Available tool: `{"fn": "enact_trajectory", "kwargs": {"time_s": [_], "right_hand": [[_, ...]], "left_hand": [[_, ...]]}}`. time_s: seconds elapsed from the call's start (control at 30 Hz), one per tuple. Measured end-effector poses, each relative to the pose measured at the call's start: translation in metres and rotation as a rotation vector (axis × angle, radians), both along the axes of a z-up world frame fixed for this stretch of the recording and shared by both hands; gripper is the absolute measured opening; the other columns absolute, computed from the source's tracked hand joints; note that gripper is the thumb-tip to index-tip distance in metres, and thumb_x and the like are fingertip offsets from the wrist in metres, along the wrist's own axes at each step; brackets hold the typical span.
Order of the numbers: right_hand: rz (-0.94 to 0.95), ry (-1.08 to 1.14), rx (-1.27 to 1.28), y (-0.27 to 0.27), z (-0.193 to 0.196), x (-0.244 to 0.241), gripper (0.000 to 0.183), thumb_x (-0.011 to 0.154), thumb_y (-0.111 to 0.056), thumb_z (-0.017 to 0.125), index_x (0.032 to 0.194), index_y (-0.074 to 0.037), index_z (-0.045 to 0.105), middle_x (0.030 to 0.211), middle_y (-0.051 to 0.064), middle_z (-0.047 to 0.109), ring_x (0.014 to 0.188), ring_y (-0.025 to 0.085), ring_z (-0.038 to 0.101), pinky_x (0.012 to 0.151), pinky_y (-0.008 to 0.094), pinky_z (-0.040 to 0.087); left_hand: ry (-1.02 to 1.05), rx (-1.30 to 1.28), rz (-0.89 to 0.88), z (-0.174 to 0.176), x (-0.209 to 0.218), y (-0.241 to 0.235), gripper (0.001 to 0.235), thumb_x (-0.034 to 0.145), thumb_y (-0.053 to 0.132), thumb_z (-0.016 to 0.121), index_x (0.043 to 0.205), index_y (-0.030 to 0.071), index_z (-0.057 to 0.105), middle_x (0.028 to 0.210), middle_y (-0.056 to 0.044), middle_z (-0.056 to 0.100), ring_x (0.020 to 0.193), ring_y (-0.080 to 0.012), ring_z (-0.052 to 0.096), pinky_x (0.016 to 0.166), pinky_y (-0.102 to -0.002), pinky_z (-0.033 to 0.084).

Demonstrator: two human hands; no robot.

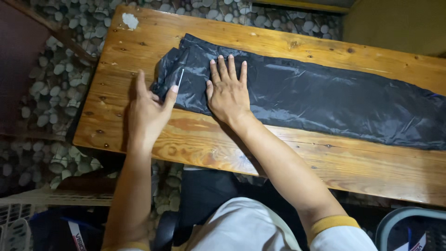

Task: The person dusts a folded black garment with a feather duster, places it in a basket, then retrieves another black garment, unfolds it, dusts it thoroughly, and folds it back on the table.

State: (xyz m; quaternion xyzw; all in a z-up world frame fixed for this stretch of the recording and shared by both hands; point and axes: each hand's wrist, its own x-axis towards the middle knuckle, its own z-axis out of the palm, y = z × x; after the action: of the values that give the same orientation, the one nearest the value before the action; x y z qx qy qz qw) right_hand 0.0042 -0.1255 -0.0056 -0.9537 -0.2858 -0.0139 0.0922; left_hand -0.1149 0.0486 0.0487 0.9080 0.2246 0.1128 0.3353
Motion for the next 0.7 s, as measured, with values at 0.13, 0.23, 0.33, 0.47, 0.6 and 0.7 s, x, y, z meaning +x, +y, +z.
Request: {"fn": "enact_trajectory", "kwargs": {"time_s": [0.13,0.23,0.33,0.47,0.6,0.7], "right_hand": [[-0.010,0.012,0.008,0.000,0.000,0.000,0.060,0.108,-0.036,0.031,0.160,-0.008,0.038,0.166,0.017,0.035,0.157,0.038,0.017,0.125,0.064,-0.001],[-0.006,0.012,-0.014,0.000,0.001,0.001,0.060,0.108,-0.037,0.030,0.161,-0.008,0.037,0.166,0.017,0.035,0.157,0.038,0.016,0.125,0.064,-0.001],[-0.003,0.018,-0.010,0.001,0.003,0.000,0.060,0.108,-0.037,0.030,0.161,-0.009,0.036,0.166,0.017,0.034,0.157,0.038,0.016,0.125,0.064,0.000],[-0.009,0.013,-0.017,0.000,0.003,0.000,0.060,0.108,-0.037,0.030,0.161,-0.009,0.037,0.166,0.017,0.035,0.157,0.038,0.017,0.125,0.064,0.000],[0.001,-0.014,-0.005,-0.001,-0.001,0.002,0.060,0.106,-0.036,0.036,0.159,-0.008,0.041,0.163,0.018,0.039,0.156,0.039,0.021,0.124,0.065,0.002],[-0.008,-0.009,-0.005,0.000,-0.006,0.005,0.060,0.106,-0.036,0.037,0.159,-0.009,0.041,0.163,0.017,0.040,0.156,0.038,0.022,0.124,0.065,0.001]], "left_hand": [[-0.354,-0.628,-0.068,-0.047,0.007,-0.007,0.102,0.103,0.023,0.074,0.157,-0.010,-0.006,0.117,-0.031,0.060,0.081,-0.0361,0.077,0.068,-0.039,0.069],[-0.525,-0.954,0.039,-0.062,0.017,-0.026,0.111,0.098,0.020,0.081,0.159,-0.005,-0.008,0.131,-0.025,0.051,0.114,-0.0326,0.068,0.094,-0.050,0.064],[-0.552,-0.965,0.088,-0.063,0.026,-0.039,0.043,0.093,0.020,0.083,0.124,0.005,0.059,0.104,-0.004,0.069,0.090,-0.0123,0.069,0.081,-0.030,0.064],[-0.519,-0.958,-0.045,-0.076,0.030,-0.045,0.059,0.092,0.008,0.082,0.140,0.008,0.049,0.125,-0.013,0.064,0.116,-0.0210,0.065,0.104,-0.039,0.056],[-0.481,-0.776,-0.108,-0.068,0.038,-0.060,0.079,0.090,0.008,0.082,0.148,0.001,0.029,0.138,-0.028,0.056,0.128,-0.0352,0.061,0.106,-0.043,0.057],[-0.412,-0.641,-0.058,-0.082,0.033,-0.069,0.072,0.084,0.003,0.077,0.142,0.000,0.034,0.135,-0.034,0.055,0.126,-0.0459,0.060,0.103,-0.049,0.057]]}}
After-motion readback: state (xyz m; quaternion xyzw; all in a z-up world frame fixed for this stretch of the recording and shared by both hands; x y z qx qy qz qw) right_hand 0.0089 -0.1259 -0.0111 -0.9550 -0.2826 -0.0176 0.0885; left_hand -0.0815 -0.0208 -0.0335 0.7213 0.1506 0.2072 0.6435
